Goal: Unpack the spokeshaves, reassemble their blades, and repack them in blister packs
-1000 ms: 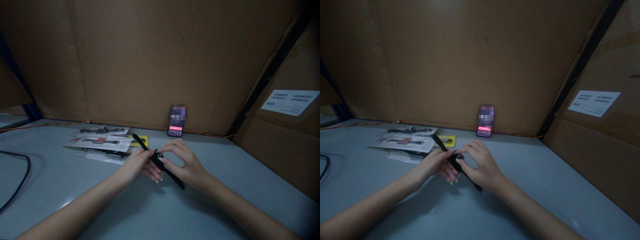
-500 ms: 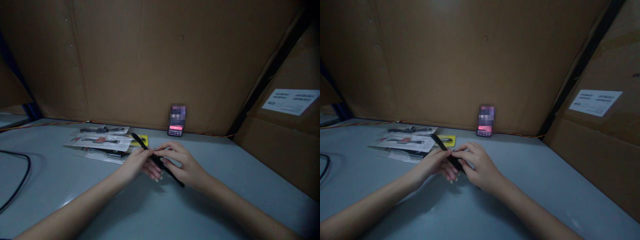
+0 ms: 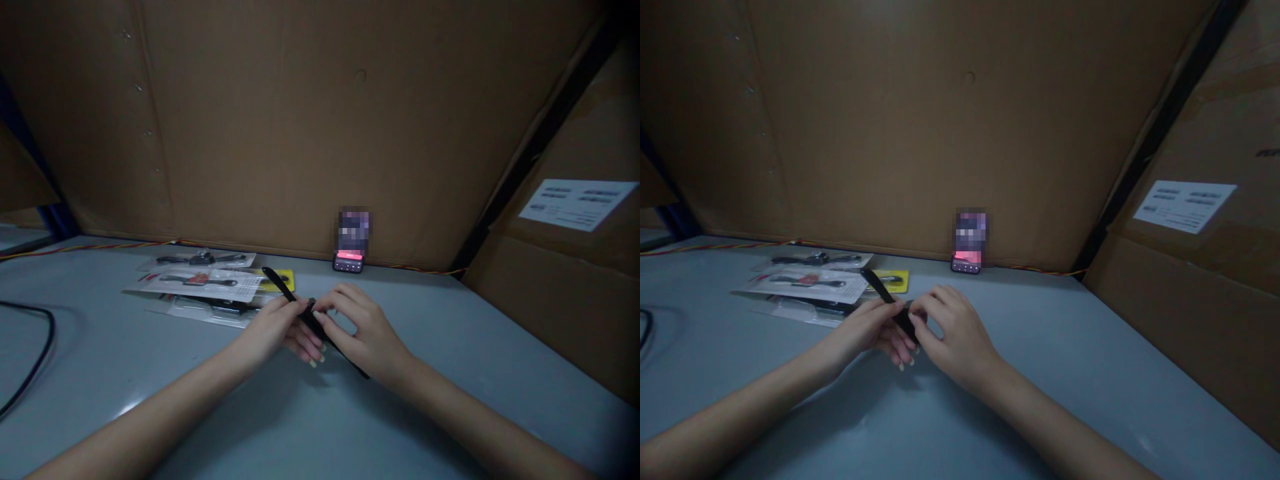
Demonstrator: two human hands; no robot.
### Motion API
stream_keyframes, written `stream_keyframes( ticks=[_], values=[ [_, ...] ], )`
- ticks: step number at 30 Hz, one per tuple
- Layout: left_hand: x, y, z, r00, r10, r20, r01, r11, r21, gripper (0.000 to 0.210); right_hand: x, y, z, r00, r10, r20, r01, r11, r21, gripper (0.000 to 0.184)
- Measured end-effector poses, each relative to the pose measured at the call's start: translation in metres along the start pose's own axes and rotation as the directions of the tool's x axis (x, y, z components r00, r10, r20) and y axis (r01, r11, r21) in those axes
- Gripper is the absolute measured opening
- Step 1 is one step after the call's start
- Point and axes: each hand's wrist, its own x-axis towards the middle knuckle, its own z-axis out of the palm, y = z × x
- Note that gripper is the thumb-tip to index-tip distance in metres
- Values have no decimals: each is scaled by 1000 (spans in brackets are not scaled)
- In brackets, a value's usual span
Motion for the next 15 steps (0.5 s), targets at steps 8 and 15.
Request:
stream_keyframes(
  ticks=[8, 15],
  values=[
    [4, -3, -5, 999, -34, 13, 34, 999, -25, 32, -2, 10, -2, 992, -123, -21, 122, 992, -28, 39],
    [3, -1, 0, 999, -42, -6, 42, 999, -10, 33, -1, 6, -2, 998, 69, -12, -69, 997, -28, 9]
  ],
)
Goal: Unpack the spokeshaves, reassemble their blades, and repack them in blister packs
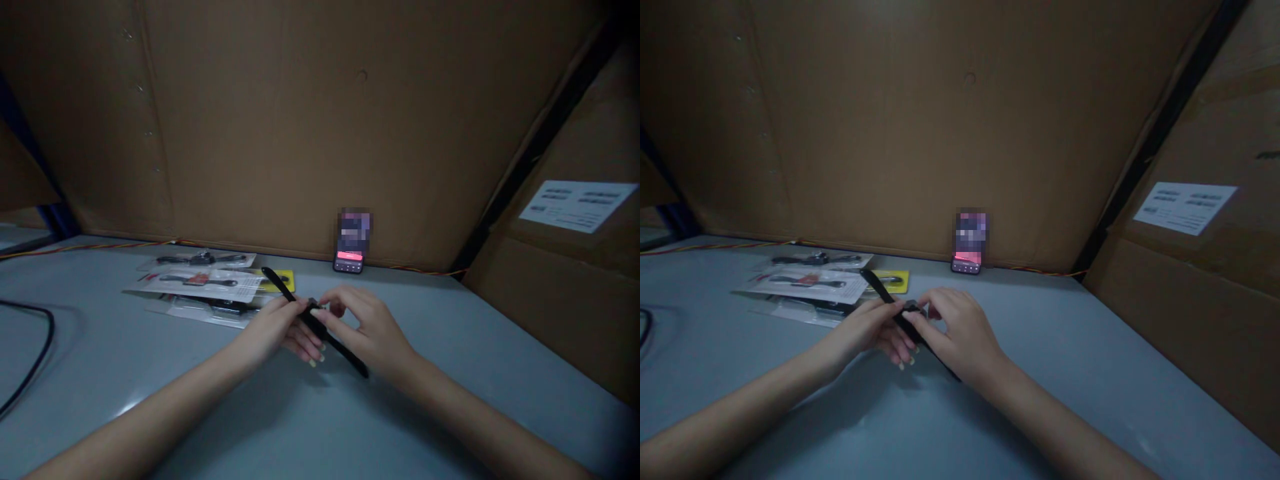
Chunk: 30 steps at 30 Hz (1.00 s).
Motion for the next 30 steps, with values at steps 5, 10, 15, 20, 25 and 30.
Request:
stream_keyframes(
  ticks=[5, 10, 15, 20, 25, 30],
  values=[
    [-4, 0, 1, 999, 33, 6, -33, 999, 14, 35, 1, -3, 0, 995, -99, 30, 99, 995, -19, 13],
    [-3, 1, 1, 1000, 29, -2, -29, 999, 15, 32, -1, -1, 0, 987, -159, 27, 158, 987, 14, 33],
    [0, -2, -1, 1000, 29, -4, -29, 1000, 0, 28, -2, 0, 0, 993, -104, -51, 106, 994, 27, 28],
    [0, -4, -2, 997, 72, 13, -72, 997, 29, 27, 0, 2, -1, 994, -97, 48, 98, 995, -19, 17],
    [-1, -2, 0, 999, 38, -20, -37, 998, 49, 23, 2, 9, -2, 976, -182, 121, 181, 983, 23, 28],
    [-4, 0, 1, 998, 41, -49, -38, 997, 64, 23, 4, 14, -3, 978, -192, 81, 182, 976, 117, 30]
  ],
)
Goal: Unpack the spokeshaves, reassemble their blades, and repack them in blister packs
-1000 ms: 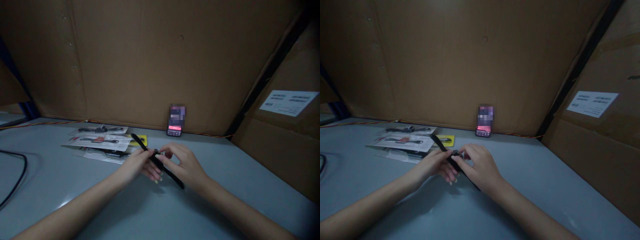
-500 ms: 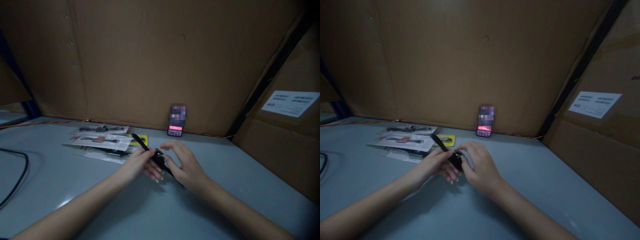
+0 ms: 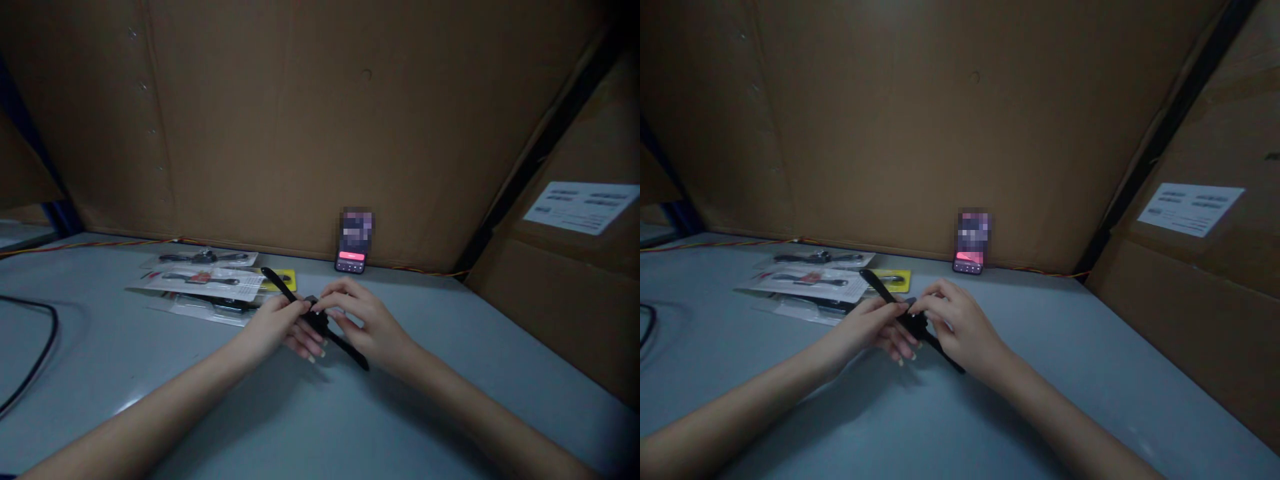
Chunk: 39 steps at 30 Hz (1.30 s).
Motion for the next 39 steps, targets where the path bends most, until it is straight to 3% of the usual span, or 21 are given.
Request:
stream_keyframes(
  ticks=[4, 9, 12, 23, 26, 30, 33, 39],
  values=[
    [-1, 0, 0, 1000, 11, -20, -11, 1000, -1, 22, 0, -3, 2, 991, 95, -93, -91, 995, 47, 25],
    [0, -1, 1, 999, 52, -1, -52, 998, 31, 24, 0, -12, 6, 978, 197, -72, -203, 975, -86, 8],
    [0, -1, 1, 998, 63, -3, -63, 997, 35, 24, 0, -17, 7, 984, 164, -71, -171, 978, -116, 4],
    [-4, 3, 4, 997, 34, -65, -29, 997, 65, 18, -4, -12, 7, 997, -50, -51, 41, 985, -165, 38],
    [-4, 2, 4, 997, 37, -70, -33, 998, 51, 18, -4, -11, 6, 990, -100, -103, 86, 987, -137, 41],
    [-3, 1, 4, 996, 52, -67, -49, 998, 38, 21, -3, -14, 4, 981, 18, -193, -50, 985, -164, 19],
    [-3, 1, 5, 996, 74, -54, -71, 996, 56, 21, -2, -16, 6, 985, 118, -130, -141, 972, -189, 10],
    [-3, 1, 6, 992, 96, -79, -92, 994, 52, 19, -2, -20, 9, 996, 70, -48, -77, 983, -165, 13]
  ],
)
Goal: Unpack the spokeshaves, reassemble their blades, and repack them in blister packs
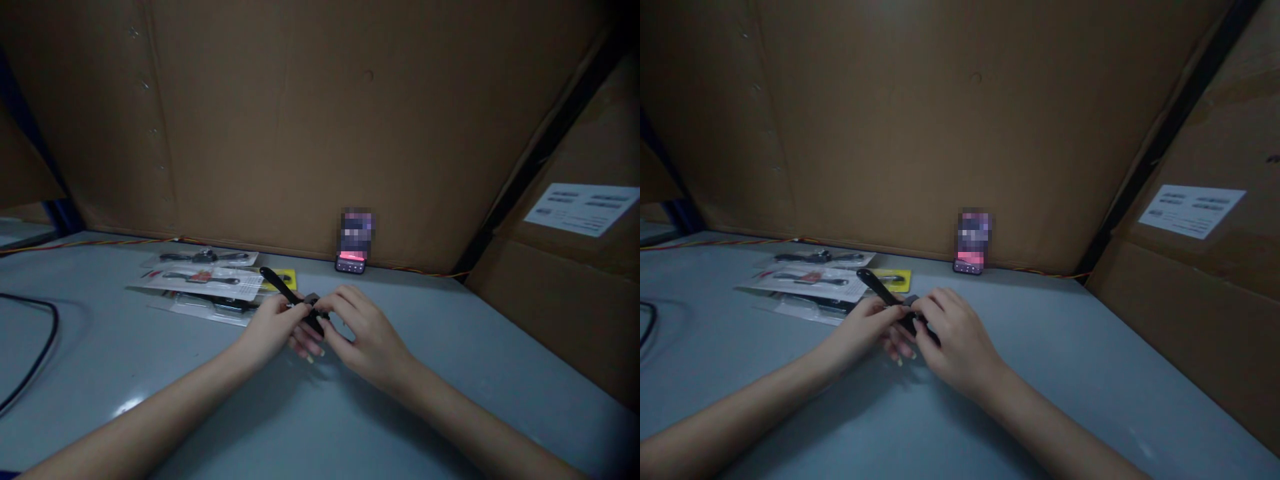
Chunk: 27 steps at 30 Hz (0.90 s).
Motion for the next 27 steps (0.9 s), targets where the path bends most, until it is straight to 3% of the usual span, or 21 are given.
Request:
stream_keyframes(
  ticks=[5, 12, 16, 20, 23, 27],
  values=[
    [0, 0, 0, 1000, -8, -2, 8, 1000, 16, 18, 1, 1, -1, 998, -52, -29, 52, 999, 10, 15],
    [0, 2, 1, 999, -35, -32, 35, 999, 14, 17, -1, 11, 1, 983, -165, -84, 168, 985, 30, 38],
    [0, 1, 0, 999, -42, -15, 42, 999, 10, 16, -1, 8, -1, 988, -66, -142, 68, 998, 7, 24],
    [0, 0, -1, 1000, -15, 9, 15, 1000, 4, 18, 1, 4, 0, 997, 61, -57, -61, 998, -8, 8],
    [0, -2, -1, 1000, -8, 28, 8, 1000, -16, 19, 1, 1, 1, 999, 39, -14, -39, 999, 4, 7],
    [0, -2, -1, 1000, -17, 25, 17, 1000, -7, 19, 0, 2, 1, 1000, -13, -23, 12, 999, -39, 20]
  ],
)
